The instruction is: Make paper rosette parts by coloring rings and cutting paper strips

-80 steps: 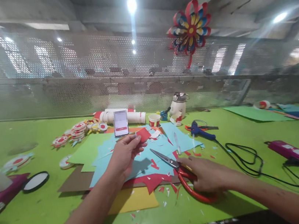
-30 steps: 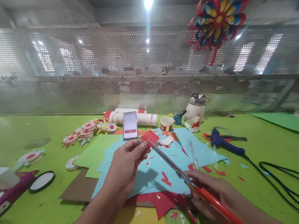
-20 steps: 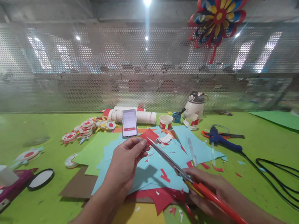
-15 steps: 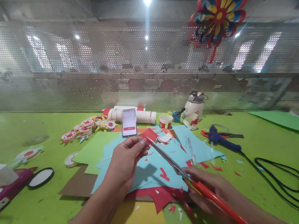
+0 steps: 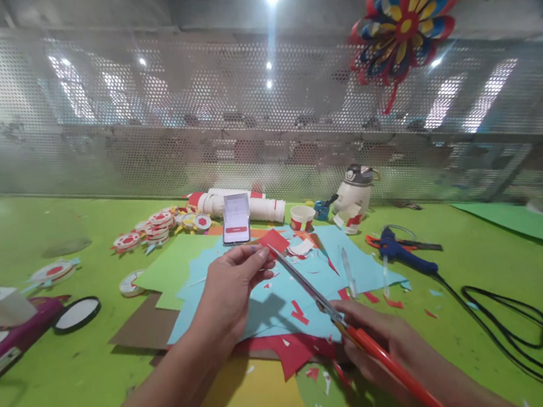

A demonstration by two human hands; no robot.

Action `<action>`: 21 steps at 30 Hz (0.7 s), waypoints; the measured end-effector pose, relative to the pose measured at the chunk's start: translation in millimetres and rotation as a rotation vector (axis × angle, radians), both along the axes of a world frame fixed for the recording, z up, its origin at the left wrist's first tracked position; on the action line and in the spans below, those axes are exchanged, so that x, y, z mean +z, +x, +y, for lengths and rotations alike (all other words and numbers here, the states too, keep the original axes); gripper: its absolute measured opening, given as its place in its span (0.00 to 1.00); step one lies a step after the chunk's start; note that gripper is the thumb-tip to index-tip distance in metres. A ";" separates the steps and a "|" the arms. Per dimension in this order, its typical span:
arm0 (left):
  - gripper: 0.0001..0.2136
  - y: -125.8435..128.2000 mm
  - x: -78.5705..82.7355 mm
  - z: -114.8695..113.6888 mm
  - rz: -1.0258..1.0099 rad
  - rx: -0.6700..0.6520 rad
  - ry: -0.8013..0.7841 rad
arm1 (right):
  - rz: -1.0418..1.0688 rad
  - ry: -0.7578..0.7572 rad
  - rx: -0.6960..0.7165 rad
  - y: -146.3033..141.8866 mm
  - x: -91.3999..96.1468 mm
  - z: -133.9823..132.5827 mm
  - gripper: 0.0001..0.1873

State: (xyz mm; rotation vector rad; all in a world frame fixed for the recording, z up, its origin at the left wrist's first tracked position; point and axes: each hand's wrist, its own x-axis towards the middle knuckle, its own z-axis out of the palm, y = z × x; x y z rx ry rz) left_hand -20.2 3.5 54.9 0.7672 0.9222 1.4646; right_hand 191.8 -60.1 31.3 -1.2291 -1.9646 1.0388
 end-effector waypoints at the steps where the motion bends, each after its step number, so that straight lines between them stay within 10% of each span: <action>1: 0.08 0.1 0.1 0.0 -0.002 0.001 0.002 | -0.008 0.006 -0.016 -0.2 -0.7 0.0 0.16; 21: 0.06 -0.2 -1.5 1.7 -0.004 -0.024 -0.013 | -0.151 0.051 0.025 5.4 -1.3 4.5 0.19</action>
